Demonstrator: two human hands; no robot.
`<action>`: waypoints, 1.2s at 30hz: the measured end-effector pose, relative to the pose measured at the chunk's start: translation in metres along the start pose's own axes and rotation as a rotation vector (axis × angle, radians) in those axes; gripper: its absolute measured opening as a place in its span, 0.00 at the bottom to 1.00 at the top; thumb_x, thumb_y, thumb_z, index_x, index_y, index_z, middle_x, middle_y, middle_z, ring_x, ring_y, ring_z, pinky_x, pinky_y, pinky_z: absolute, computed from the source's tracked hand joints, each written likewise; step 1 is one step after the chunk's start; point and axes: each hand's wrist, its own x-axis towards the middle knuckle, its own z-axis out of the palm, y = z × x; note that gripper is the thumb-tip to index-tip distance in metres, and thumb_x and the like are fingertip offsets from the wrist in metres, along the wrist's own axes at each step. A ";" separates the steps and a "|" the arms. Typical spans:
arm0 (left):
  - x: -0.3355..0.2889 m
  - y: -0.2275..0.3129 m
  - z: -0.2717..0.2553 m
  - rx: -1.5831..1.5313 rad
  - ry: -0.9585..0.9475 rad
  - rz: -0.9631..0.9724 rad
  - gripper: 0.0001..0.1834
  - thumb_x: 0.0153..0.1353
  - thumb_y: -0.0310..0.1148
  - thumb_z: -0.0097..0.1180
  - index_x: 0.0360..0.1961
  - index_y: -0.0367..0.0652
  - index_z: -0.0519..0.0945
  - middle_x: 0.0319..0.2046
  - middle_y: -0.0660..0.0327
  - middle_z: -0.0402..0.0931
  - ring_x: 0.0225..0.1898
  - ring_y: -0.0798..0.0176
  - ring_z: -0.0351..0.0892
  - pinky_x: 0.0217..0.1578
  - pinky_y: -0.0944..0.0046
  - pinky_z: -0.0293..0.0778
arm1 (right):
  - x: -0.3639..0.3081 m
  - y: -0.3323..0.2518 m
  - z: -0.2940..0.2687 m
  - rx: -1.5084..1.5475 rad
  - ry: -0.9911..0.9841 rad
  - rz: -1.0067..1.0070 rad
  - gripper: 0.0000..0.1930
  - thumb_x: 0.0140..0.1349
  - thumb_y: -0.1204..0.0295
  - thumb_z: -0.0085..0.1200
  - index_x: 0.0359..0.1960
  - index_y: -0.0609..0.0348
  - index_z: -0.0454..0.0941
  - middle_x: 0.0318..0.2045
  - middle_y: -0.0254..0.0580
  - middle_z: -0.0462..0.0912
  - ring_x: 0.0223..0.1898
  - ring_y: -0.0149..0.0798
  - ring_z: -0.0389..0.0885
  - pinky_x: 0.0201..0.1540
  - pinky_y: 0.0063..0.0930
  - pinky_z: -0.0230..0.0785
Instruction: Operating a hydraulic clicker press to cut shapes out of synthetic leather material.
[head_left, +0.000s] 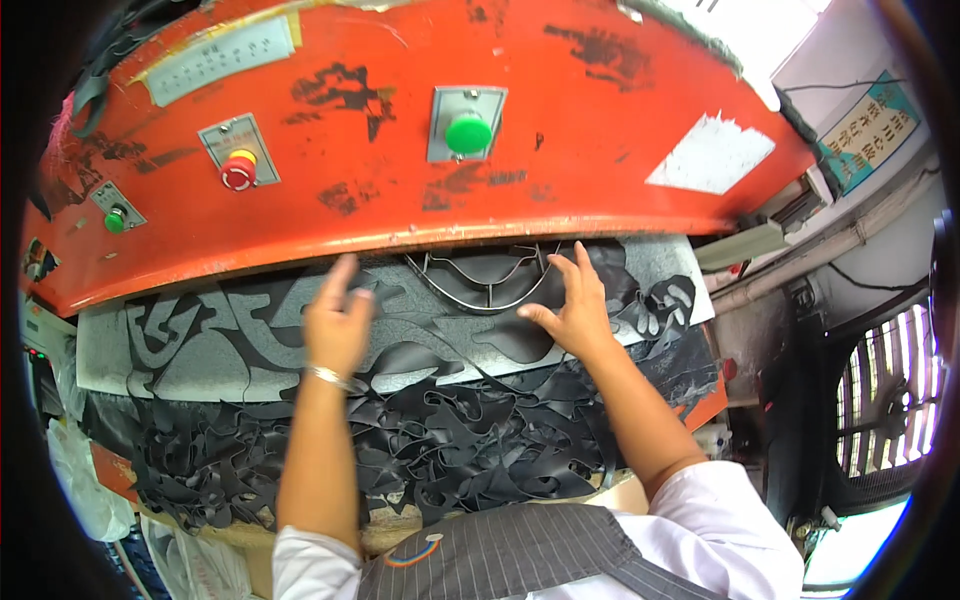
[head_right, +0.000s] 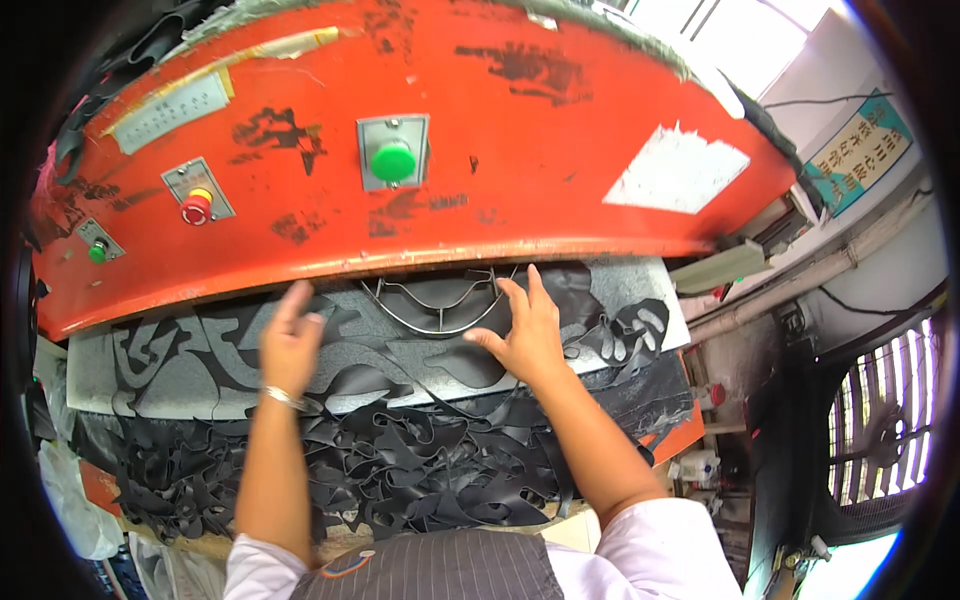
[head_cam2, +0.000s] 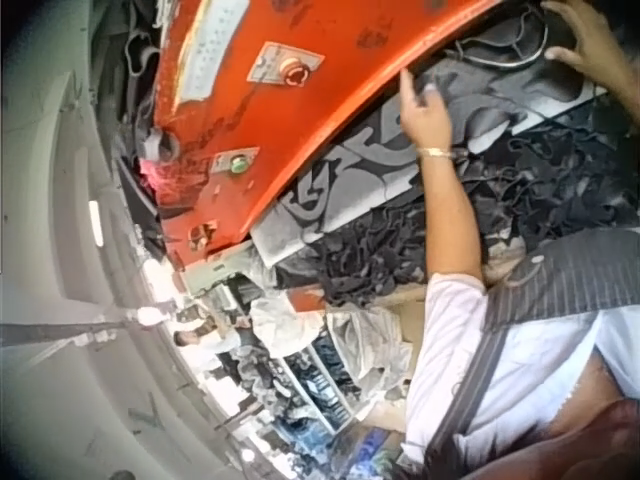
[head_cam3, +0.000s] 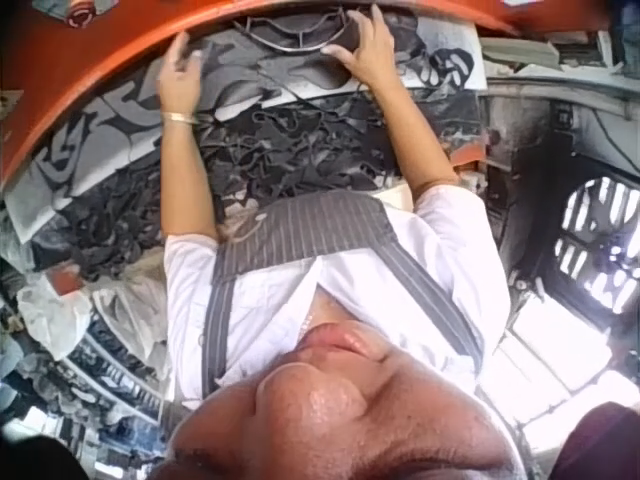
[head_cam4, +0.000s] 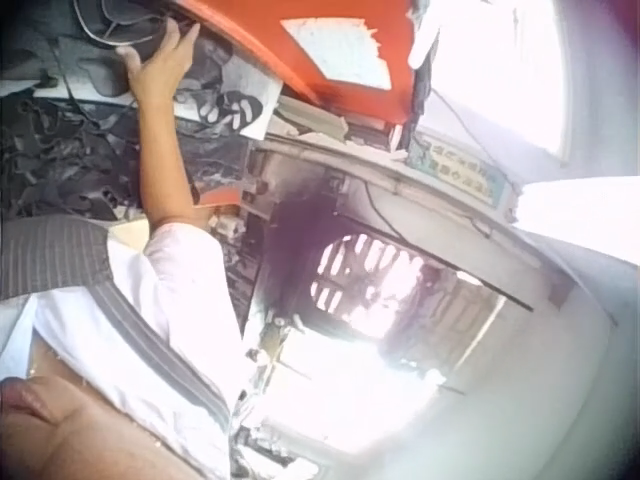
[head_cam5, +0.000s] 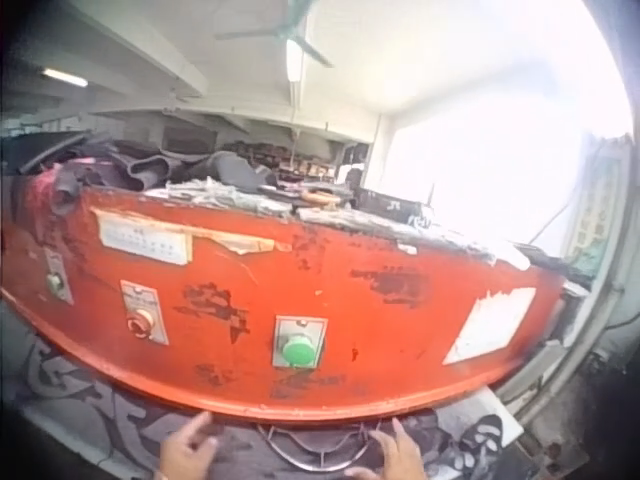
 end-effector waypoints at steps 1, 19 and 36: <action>0.007 0.003 -0.027 -0.024 0.107 0.033 0.21 0.61 0.29 0.56 0.56 0.37 0.76 0.53 0.51 0.77 0.56 0.59 0.76 0.57 0.62 0.69 | -0.005 -0.006 -0.007 -0.002 0.100 -0.002 0.41 0.46 0.49 0.69 0.59 0.57 0.67 0.61 0.65 0.62 0.58 0.63 0.68 0.59 0.50 0.63; -0.127 0.091 -0.189 0.420 0.185 0.364 0.14 0.66 0.35 0.52 0.26 0.37 0.74 0.24 0.57 0.72 0.27 0.60 0.71 0.31 0.59 0.68 | -0.102 -0.136 -0.104 0.447 -0.148 -0.185 0.16 0.60 0.60 0.61 0.30 0.60 0.72 0.25 0.49 0.78 0.27 0.53 0.78 0.31 0.40 0.71; -0.285 0.094 -0.050 0.707 -0.220 0.212 0.09 0.49 0.38 0.63 0.22 0.44 0.82 0.24 0.58 0.76 0.31 0.50 0.74 0.35 0.53 0.67 | -0.216 -0.101 -0.090 -0.040 -0.289 -0.628 0.06 0.45 0.69 0.54 0.23 0.56 0.76 0.25 0.37 0.77 0.31 0.38 0.78 0.32 0.29 0.71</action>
